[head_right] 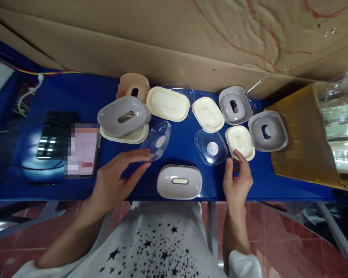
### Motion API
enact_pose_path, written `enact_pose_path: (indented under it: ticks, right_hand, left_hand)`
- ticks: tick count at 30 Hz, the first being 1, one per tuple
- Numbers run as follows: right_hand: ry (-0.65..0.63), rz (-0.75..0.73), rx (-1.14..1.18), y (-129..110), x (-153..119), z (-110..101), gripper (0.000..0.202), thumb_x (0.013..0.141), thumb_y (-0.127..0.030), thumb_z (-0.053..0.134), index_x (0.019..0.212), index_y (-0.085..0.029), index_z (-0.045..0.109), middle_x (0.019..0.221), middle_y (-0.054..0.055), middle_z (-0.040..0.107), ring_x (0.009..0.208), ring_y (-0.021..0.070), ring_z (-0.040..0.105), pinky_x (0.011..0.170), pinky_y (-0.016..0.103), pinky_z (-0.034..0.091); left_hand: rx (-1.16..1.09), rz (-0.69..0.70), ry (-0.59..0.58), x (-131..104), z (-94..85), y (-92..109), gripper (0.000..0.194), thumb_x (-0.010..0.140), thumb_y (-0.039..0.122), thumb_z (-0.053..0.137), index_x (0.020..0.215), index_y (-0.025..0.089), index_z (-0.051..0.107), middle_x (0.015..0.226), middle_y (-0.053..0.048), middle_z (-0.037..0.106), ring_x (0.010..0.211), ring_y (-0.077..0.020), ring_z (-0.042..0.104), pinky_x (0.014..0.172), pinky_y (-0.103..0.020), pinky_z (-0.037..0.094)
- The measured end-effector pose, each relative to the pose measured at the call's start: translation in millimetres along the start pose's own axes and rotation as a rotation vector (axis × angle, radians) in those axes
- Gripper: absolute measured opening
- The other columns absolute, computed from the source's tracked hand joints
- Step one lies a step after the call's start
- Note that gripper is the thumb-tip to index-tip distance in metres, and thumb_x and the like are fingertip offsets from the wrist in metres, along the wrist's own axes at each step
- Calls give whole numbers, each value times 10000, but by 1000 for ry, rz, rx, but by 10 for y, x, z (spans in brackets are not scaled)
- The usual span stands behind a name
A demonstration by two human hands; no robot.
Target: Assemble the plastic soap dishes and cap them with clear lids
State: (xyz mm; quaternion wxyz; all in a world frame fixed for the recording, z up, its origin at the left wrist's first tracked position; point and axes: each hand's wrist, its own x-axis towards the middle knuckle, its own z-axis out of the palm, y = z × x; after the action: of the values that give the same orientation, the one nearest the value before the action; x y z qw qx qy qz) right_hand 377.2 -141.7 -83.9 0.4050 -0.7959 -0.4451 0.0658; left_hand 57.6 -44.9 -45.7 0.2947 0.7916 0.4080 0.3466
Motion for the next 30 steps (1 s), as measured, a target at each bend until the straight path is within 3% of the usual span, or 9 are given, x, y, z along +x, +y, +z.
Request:
enact_pose_path:
  ticks: [2, 4, 7, 11, 17, 21, 24, 27, 30]
  right_hand:
    - [-11, -215, -94, -112, -64, -56, 540, 1001, -378, 734, 1515, -276, 601, 1439, 130, 689, 1287, 336, 694, 1017, 548, 617]
    - [-135, -454, -58, -246, -140, -96, 831, 948, -375, 813, 1668, -362, 400, 1671, 112, 493, 1509, 386, 524, 1167, 637, 523]
    - [-361, -701, 41, -411, -219, -127, 979, 955, -362, 817, 1722, -456, 217, 1827, 24, 195, 1611, 389, 384, 1246, 626, 473]
    - [-467, -760, 36, -465, -214, -154, 809, 987, -292, 783, 1682, -400, 384, 1701, 38, 471, 1507, 339, 537, 1197, 523, 541]
    - [-510, -788, -23, -384, -262, -194, 786, 961, -339, 821, 1651, -366, 445, 1547, 79, 627, 1497, 372, 525, 1138, 556, 551]
    - [-471, -776, -37, -331, -392, -224, 704, 958, -299, 823, 1592, -346, 523, 1488, 92, 660, 1460, 382, 558, 1103, 559, 553]
    - [-453, -751, -68, -290, -501, -233, 648, 956, -312, 826, 1549, -325, 564, 1459, 107, 671, 1430, 386, 585, 1085, 559, 548]
    - [-447, -719, -123, -259, -602, -221, 621, 965, -302, 816, 1536, -317, 573, 1444, 112, 678, 1420, 382, 594, 1093, 558, 531]
    - [-449, -695, -150, -246, -676, -202, 632, 962, -301, 816, 1541, -341, 566, 1442, 98, 683, 1413, 373, 595, 1092, 549, 527]
  left_hand:
    - [-327, -184, 52, -43, -46, 144, 179, 1047, 213, 685, 1220, 257, 689, 1168, -33, 801, 1108, -197, 779, 974, -349, 620]
    - [-664, -333, 65, -98, -45, 267, 107, 1068, 273, 669, 1174, 263, 680, 1081, -25, 797, 1021, -197, 795, 920, -364, 652]
    - [-1050, -501, -32, -195, 43, 348, 147, 1064, 394, 682, 1099, 254, 653, 959, -27, 778, 927, -226, 809, 792, -375, 675]
    - [-1210, -683, -155, -323, 179, 319, 238, 1061, 445, 678, 1196, 272, 585, 1027, -55, 781, 959, -257, 820, 723, -355, 674]
    - [-1094, -649, -210, -417, 192, 316, 338, 1121, 389, 543, 1434, 301, 450, 1091, -77, 759, 923, -231, 805, 686, -346, 675]
    - [-565, -387, -145, -476, 133, 313, 352, 1113, 359, 564, 1461, 307, 558, 1375, -126, 670, 1089, -229, 745, 846, -389, 680]
    - [-107, -119, -161, -528, 131, 240, 577, 1039, 473, 697, 1559, 299, 515, 1555, -151, 549, 1334, -306, 635, 1055, -489, 615]
    - [98, 61, -191, -570, 196, 135, 872, 957, 576, 767, 1657, 232, 375, 1518, -198, 591, 1384, -360, 600, 1095, -544, 562]
    - [170, 120, -171, -606, 277, 48, 931, 947, 546, 791, 1681, 212, 325, 1515, -224, 600, 1370, -368, 613, 1086, -544, 546]
